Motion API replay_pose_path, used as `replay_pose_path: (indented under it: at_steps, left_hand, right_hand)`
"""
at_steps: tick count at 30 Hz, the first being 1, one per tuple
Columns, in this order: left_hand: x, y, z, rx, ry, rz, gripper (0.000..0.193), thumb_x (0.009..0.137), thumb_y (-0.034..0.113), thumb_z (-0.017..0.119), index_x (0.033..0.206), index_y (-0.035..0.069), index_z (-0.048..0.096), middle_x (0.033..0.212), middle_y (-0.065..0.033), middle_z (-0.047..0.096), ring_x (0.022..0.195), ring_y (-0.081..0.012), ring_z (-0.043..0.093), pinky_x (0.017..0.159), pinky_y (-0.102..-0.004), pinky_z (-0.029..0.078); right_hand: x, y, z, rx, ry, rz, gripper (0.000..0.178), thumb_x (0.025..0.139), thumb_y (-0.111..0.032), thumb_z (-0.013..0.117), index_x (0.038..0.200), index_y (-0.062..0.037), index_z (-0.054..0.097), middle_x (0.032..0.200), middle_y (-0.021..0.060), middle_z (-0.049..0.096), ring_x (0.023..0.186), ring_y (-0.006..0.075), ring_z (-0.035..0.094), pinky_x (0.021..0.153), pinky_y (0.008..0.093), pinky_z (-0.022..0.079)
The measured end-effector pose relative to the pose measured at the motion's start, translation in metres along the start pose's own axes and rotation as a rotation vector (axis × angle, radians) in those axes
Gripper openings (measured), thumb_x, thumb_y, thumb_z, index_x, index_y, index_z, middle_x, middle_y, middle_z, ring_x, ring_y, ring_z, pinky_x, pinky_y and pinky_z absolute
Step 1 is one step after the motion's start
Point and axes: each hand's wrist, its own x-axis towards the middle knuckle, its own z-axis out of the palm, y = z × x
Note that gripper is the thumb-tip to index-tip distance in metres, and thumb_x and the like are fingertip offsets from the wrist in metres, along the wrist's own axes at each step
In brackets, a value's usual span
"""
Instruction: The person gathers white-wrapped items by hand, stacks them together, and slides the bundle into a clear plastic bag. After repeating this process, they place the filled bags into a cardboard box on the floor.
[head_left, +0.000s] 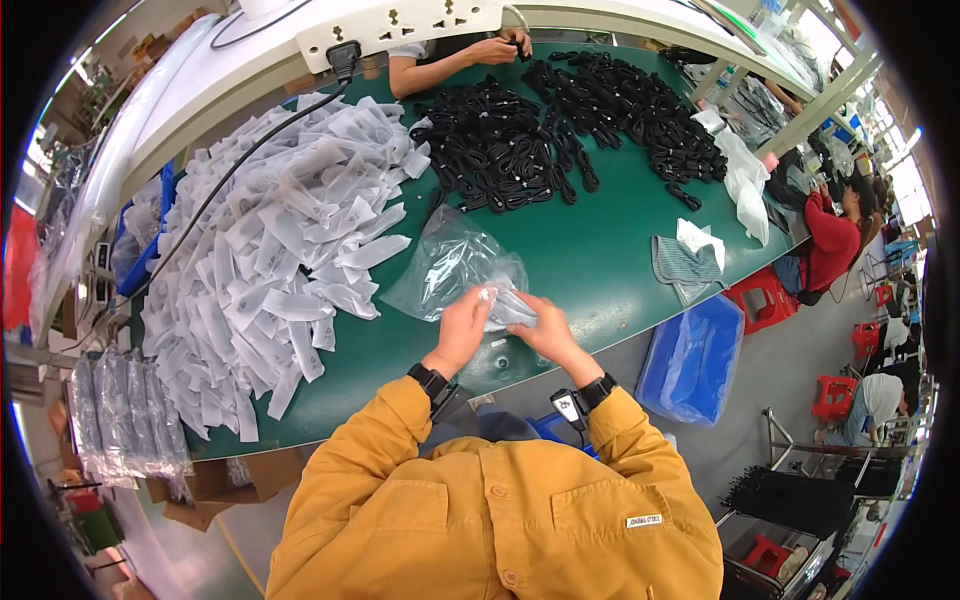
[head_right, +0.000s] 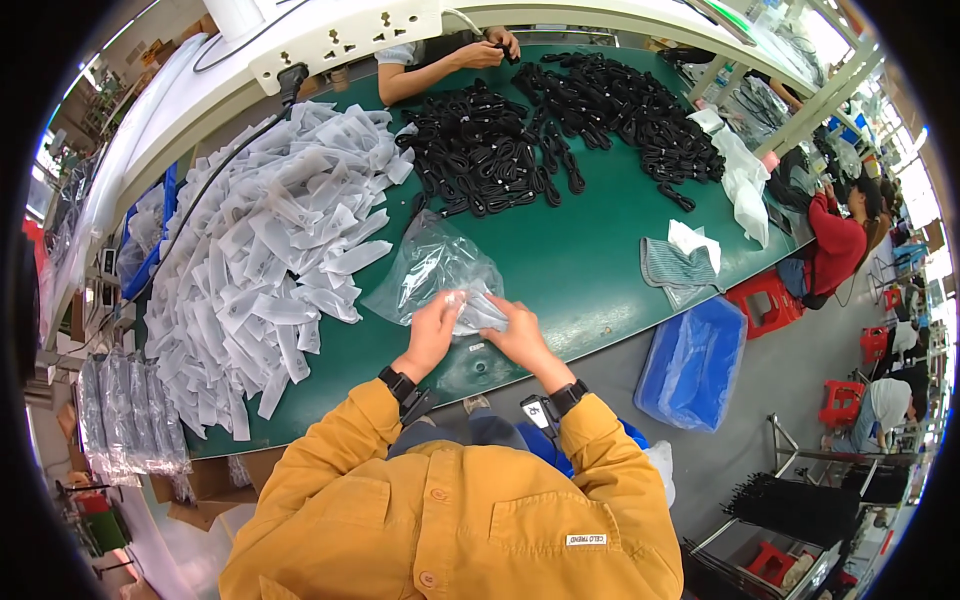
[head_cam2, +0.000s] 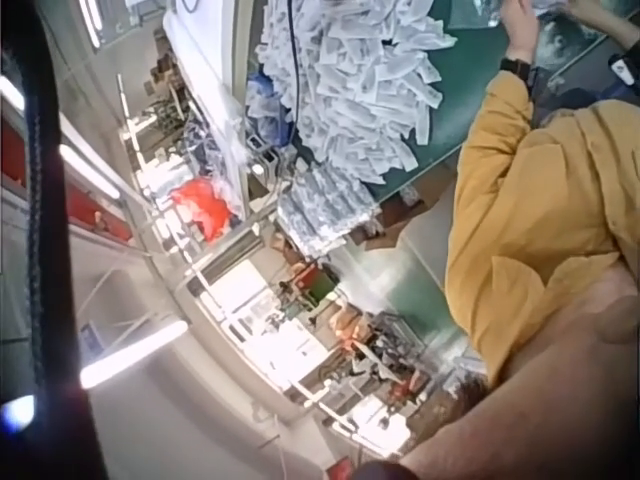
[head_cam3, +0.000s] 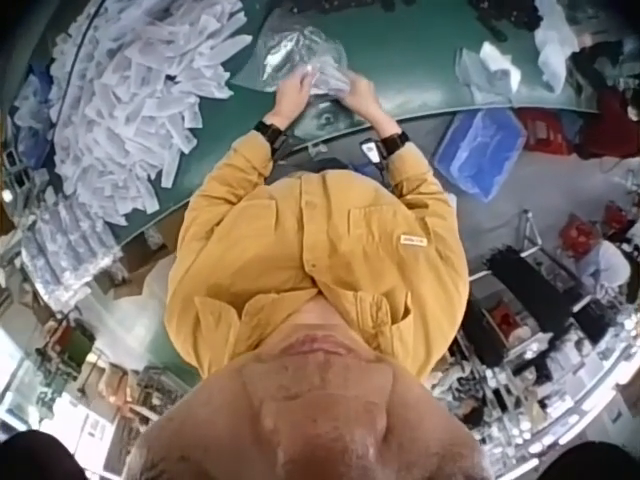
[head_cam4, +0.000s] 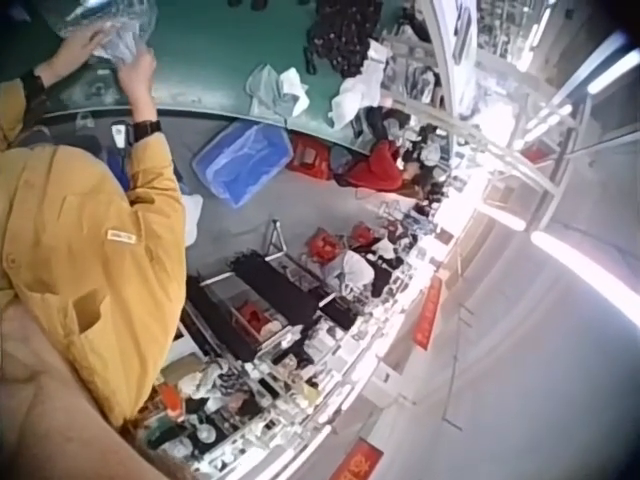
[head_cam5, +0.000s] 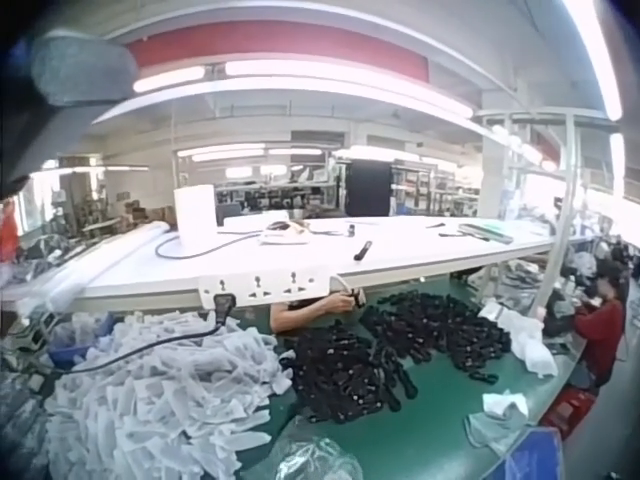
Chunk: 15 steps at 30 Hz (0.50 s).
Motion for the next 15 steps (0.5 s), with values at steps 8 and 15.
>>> replay_pose_path:
  at_steps: [8, 15]
  left_hand:
    - [-0.016, 0.022, -0.020, 0.022, -0.266, 0.307, 0.030, 0.091, 0.015, 0.059, 0.120, 0.014, 0.064, 0.099, -0.0152, 0.067, 0.079, -0.0341, 0.066, 0.068, -0.0415, 0.052]
    - [-0.026, 0.042, -0.017, 0.080, -0.532, 0.291, 0.030, 0.093, 0.013, 0.058, 0.122, 0.012, 0.063, 0.097, -0.0169, 0.068, 0.084, -0.0341, 0.066, 0.072, -0.0369, 0.053]
  right_hand:
    - [0.023, -0.026, 0.033, 0.921, -0.084, 0.542, 0.051, 0.080, -0.023, 0.074, 0.123, -0.0011, 0.057, 0.095, 0.0111, 0.065, 0.093, 0.0253, 0.063, 0.081, 0.0356, 0.050]
    - [0.041, 0.017, 0.082, -0.151, 0.372, -0.152, 0.065, 0.075, -0.022, 0.075, 0.131, 0.0003, 0.049, 0.115, 0.0207, 0.060, 0.105, 0.0362, 0.057, 0.086, 0.0425, 0.046]
